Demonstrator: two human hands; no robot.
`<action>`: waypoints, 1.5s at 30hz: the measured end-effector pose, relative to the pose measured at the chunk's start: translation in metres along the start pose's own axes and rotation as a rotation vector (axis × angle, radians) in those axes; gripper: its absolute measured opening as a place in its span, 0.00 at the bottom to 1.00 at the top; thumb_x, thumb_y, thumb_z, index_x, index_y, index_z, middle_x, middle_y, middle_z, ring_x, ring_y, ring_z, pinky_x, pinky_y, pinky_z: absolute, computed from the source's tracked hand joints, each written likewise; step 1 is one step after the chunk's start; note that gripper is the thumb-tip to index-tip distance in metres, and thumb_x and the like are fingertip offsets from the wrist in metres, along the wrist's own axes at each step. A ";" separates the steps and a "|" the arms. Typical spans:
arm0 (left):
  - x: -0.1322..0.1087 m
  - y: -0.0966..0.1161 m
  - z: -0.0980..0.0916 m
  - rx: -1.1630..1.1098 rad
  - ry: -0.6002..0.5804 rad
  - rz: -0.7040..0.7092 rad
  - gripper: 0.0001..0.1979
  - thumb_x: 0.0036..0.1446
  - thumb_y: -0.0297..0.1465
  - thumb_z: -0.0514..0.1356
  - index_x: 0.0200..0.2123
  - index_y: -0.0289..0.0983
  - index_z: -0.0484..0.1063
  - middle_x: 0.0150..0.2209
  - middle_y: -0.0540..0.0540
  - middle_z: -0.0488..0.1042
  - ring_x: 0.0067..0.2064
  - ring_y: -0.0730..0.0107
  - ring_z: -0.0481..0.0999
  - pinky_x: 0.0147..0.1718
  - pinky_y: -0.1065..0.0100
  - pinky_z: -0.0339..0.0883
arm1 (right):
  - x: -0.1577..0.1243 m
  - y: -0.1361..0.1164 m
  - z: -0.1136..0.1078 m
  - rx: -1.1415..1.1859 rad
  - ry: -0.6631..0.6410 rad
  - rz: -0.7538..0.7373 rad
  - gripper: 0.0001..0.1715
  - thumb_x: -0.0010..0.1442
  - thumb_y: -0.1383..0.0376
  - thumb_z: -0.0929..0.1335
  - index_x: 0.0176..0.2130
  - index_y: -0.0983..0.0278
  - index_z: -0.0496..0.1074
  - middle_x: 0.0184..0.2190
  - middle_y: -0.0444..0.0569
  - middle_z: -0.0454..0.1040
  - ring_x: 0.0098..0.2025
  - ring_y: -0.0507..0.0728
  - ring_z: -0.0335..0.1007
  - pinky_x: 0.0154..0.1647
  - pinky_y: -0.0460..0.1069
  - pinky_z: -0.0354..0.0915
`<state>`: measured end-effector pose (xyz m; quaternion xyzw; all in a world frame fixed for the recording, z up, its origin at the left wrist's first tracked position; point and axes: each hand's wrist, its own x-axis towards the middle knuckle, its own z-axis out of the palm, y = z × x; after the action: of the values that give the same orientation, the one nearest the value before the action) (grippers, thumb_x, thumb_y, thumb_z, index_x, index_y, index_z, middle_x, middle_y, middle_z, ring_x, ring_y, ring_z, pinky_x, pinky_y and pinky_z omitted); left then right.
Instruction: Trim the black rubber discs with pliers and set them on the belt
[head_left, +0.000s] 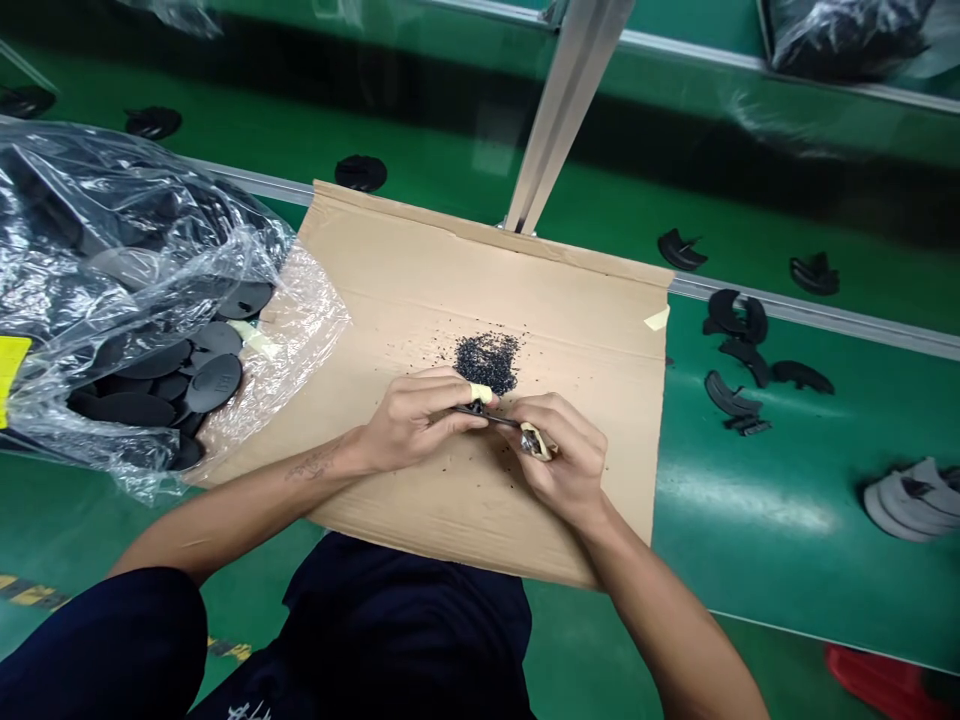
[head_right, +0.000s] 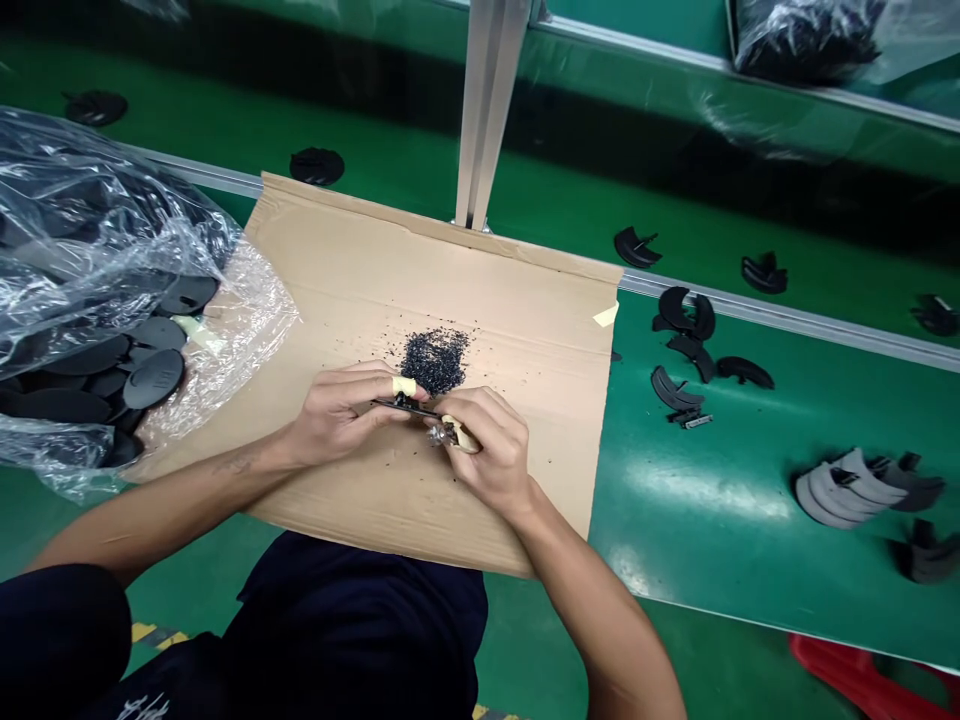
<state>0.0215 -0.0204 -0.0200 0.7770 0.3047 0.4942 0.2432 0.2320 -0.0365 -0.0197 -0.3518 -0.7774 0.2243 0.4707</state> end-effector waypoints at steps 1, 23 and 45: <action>0.000 0.000 0.001 -0.007 -0.005 -0.001 0.07 0.67 0.31 0.64 0.46 0.35 0.79 0.37 0.43 0.84 0.36 0.70 0.81 0.37 0.67 0.75 | 0.000 0.000 0.000 -0.008 0.008 -0.002 0.12 0.62 0.74 0.72 0.43 0.60 0.76 0.38 0.50 0.81 0.40 0.58 0.81 0.39 0.52 0.76; -0.002 -0.002 0.002 -0.099 -0.029 -0.049 0.12 0.66 0.33 0.65 0.51 0.36 0.79 0.41 0.42 0.85 0.40 0.67 0.83 0.42 0.65 0.78 | 0.001 0.002 -0.002 0.020 -0.024 -0.027 0.12 0.61 0.74 0.73 0.44 0.61 0.76 0.38 0.52 0.81 0.40 0.58 0.79 0.40 0.54 0.76; -0.002 -0.001 0.002 -0.087 0.013 -0.115 0.10 0.64 0.35 0.66 0.46 0.36 0.79 0.39 0.44 0.83 0.40 0.70 0.82 0.40 0.67 0.78 | 0.005 -0.001 -0.002 0.084 -0.024 0.127 0.11 0.63 0.72 0.70 0.45 0.60 0.76 0.40 0.50 0.80 0.42 0.58 0.78 0.41 0.54 0.74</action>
<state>0.0220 -0.0216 -0.0228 0.7437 0.3287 0.4973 0.3026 0.2318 -0.0338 -0.0154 -0.3777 -0.7492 0.2903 0.4603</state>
